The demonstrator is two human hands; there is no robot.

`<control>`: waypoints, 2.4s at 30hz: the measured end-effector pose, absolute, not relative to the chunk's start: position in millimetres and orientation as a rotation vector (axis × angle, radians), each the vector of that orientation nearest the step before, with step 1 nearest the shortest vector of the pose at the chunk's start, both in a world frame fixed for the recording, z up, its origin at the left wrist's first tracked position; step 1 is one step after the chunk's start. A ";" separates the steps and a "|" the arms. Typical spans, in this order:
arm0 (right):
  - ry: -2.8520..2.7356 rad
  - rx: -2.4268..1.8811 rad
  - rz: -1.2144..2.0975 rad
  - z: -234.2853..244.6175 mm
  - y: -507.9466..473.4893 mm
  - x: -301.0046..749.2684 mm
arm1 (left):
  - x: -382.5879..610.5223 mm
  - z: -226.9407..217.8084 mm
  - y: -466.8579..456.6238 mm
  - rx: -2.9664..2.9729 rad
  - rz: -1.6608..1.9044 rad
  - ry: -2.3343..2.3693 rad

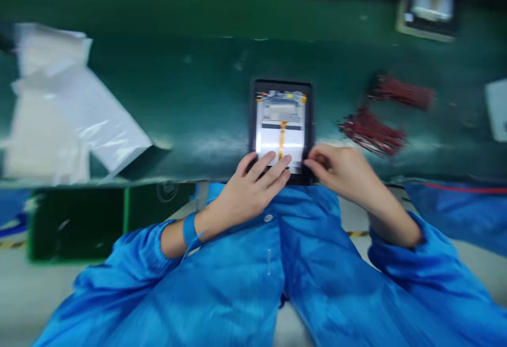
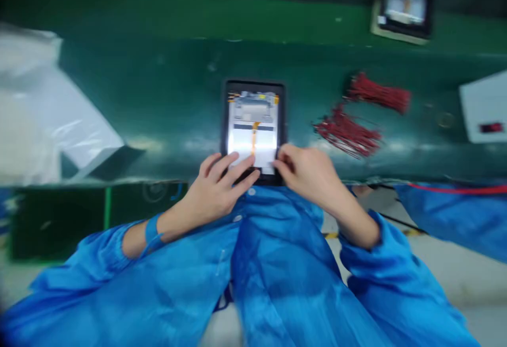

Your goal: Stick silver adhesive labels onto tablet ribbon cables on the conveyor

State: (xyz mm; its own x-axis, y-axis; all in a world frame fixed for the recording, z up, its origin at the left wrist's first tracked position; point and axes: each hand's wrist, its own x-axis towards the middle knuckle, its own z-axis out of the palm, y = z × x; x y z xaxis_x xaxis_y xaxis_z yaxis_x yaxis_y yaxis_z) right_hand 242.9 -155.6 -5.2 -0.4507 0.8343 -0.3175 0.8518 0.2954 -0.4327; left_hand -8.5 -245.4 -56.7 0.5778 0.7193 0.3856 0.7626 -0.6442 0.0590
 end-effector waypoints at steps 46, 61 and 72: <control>3.061 0.919 -1.522 5.8 -175.2 10.6 | -164.8 -58.7 -310.1 -1.220 -2.294 -2.249; 3.244 1.114 -1.124 7.1 -180.3 59.6 | -103.5 -30.5 -282.6 -1.512 -2.138 -2.340; 3.280 1.117 -1.182 2.0 -175.1 76.5 | -81.5 -21.8 -276.2 -1.617 -2.012 -2.316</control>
